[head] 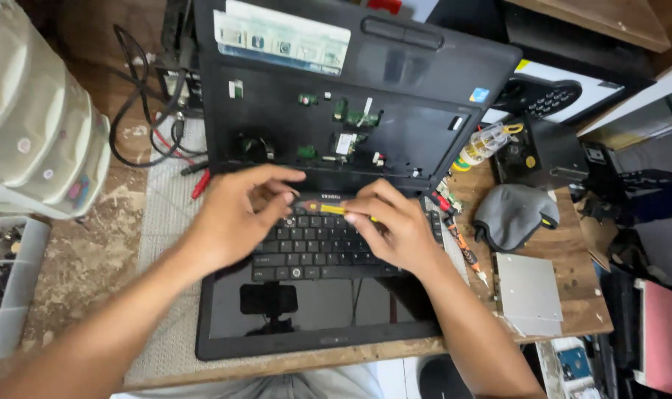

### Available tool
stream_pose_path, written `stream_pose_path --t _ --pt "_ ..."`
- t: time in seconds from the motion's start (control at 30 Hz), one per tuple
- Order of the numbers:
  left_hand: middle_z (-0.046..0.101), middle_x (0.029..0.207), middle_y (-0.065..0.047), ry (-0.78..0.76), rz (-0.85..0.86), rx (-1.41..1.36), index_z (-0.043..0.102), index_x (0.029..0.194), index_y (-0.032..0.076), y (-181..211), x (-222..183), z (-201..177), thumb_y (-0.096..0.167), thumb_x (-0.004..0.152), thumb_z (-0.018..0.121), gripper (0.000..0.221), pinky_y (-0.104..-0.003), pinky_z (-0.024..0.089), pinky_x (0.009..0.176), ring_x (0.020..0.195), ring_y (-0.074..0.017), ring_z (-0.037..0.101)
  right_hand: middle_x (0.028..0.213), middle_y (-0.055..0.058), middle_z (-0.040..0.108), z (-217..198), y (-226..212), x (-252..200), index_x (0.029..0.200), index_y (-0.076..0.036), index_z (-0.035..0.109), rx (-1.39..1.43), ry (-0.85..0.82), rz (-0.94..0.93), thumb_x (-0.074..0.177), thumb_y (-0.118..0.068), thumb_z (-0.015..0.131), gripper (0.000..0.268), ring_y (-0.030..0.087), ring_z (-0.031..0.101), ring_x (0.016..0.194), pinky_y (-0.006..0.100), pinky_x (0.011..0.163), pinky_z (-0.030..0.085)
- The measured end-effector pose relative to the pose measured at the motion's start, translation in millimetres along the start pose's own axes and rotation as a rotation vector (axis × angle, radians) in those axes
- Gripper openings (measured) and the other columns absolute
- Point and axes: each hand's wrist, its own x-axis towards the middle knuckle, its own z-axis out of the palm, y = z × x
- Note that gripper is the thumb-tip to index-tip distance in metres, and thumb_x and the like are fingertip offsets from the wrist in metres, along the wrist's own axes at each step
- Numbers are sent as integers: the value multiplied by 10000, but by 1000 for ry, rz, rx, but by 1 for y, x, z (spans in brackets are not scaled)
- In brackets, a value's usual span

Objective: Securing a ribbon cable connector inside a disassembled laptop using fingers and a small tool.

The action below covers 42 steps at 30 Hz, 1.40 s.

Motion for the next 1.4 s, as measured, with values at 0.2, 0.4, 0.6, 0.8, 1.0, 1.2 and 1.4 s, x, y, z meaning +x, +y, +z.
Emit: stream_pose_path --t 0.2,0.4,0.6,0.8,1.0,1.2,1.4 --pt "768 977 -279 6 -110 -351 716 1169 -76 -4 1 18 -80 873 642 306 -396 683 763 839 -278 791 823 32 676 11 4 -1 1007 -151 776 27 66 45 952 -71 673 142 207 546 445 281 439 468" --pt "779 983 -212 34 -76 -444 722 1172 -72 -10 -2 25 -79 786 786 392 -329 658 787 858 -185 744 812 104 670 17 0 1 1010 -61 771 166 112 57 942 -9 661 139 225 569 537 301 489 453" --pt "786 925 -189 74 -30 -468 749 1113 -60 -14 -2 28 -56 778 822 344 -319 657 761 830 -178 742 813 113 668 14 -3 3 1021 -37 765 237 116 81 946 12 640 154 210 552 563 303 522 446" --pt "780 921 -183 117 61 -476 755 1078 -49 -23 -2 33 -54 795 813 290 -315 645 775 866 -186 746 792 115 670 12 -4 2 987 -27 759 326 64 121 941 10 652 123 157 498 510 282 475 395" --pt "775 897 -182 111 142 -452 763 1062 -41 -28 -1 35 -31 827 796 238 -318 643 760 857 -199 761 790 121 670 20 -4 -5 997 -8 746 487 68 190 962 18 614 138 82 445 489 242 447 384" --pt "769 910 -205 100 195 -453 751 1046 -56 -26 -3 35 -51 813 801 239 -333 640 777 885 -222 758 777 124 639 19 -5 -5 1001 21 734 480 85 207 958 37 625 118 68 399 459 223 403 369" --pt "768 938 -198 78 208 -486 749 1047 -60 -31 -1 34 -43 828 793 224 -323 645 777 896 -213 755 783 115 650 18 -4 -4 990 13 739 439 88 181 952 36 629 118 78 444 468 230 420 371"
